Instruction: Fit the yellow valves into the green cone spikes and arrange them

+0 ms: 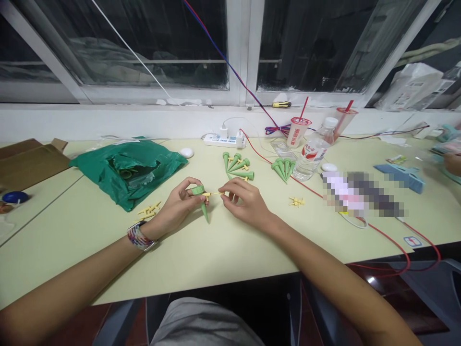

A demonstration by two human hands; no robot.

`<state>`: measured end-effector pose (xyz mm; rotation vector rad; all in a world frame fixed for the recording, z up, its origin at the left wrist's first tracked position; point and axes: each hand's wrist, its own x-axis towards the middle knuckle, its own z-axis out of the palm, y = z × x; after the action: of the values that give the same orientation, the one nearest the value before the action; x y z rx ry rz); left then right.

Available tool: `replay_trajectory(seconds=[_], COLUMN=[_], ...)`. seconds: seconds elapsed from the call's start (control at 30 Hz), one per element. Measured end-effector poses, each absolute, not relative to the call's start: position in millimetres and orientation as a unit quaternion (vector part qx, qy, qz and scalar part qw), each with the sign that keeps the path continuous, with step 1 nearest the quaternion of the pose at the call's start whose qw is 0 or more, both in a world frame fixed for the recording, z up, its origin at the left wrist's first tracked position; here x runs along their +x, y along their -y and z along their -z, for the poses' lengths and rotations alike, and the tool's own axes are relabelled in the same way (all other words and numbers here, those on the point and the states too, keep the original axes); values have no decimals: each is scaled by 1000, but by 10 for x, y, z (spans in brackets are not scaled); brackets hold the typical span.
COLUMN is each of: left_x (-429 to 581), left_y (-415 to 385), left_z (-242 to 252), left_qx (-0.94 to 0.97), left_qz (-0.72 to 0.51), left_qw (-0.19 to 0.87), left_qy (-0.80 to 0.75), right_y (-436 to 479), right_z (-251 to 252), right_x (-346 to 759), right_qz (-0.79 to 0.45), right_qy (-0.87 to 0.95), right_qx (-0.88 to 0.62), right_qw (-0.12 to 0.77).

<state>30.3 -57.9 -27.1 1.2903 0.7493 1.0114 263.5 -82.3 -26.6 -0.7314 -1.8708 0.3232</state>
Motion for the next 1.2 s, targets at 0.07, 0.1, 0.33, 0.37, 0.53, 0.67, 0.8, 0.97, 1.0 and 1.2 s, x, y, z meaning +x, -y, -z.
replay_trajectory(seconds=[0.07,0.1,0.33,0.37,0.53,0.67,0.8,0.97,1.0,1.2], left_x=[303,301,294,297,324,334,334,339,338,322], left_y=[592,598,587,584,601,622,615,614,614,606], left_z=[249,238,242,246,226,205,208,208,208,220], left_qx=[569,573,583,582,594,618,618,593,589,585], left_qz=[-435,-433,-423,-424,-413,-400,-406,-421,-423,-422], left_qw=[617,614,612,612,601,577,570,590,595,606], left_qy=[-325,-326,-327,-326,-339,-354,-358,-350,-347,-337], right_y=[825,823,819,819,839,860,856,856,859,870], right_z=[274,280,298,295,296,328,356,354,347,304], right_x=[2621,2610,2621,2630,2620,2567,2544,2548,2550,2581], right_qz=[-134,-132,-110,-106,-90,-133,-242,-322,-325,-344], right_qy=[787,788,794,798,816,800,752,715,715,723], right_qx=[-289,-281,-279,-280,-274,-284,-335,-342,-343,-385], right_qw=[529,532,528,523,500,511,513,518,515,458])
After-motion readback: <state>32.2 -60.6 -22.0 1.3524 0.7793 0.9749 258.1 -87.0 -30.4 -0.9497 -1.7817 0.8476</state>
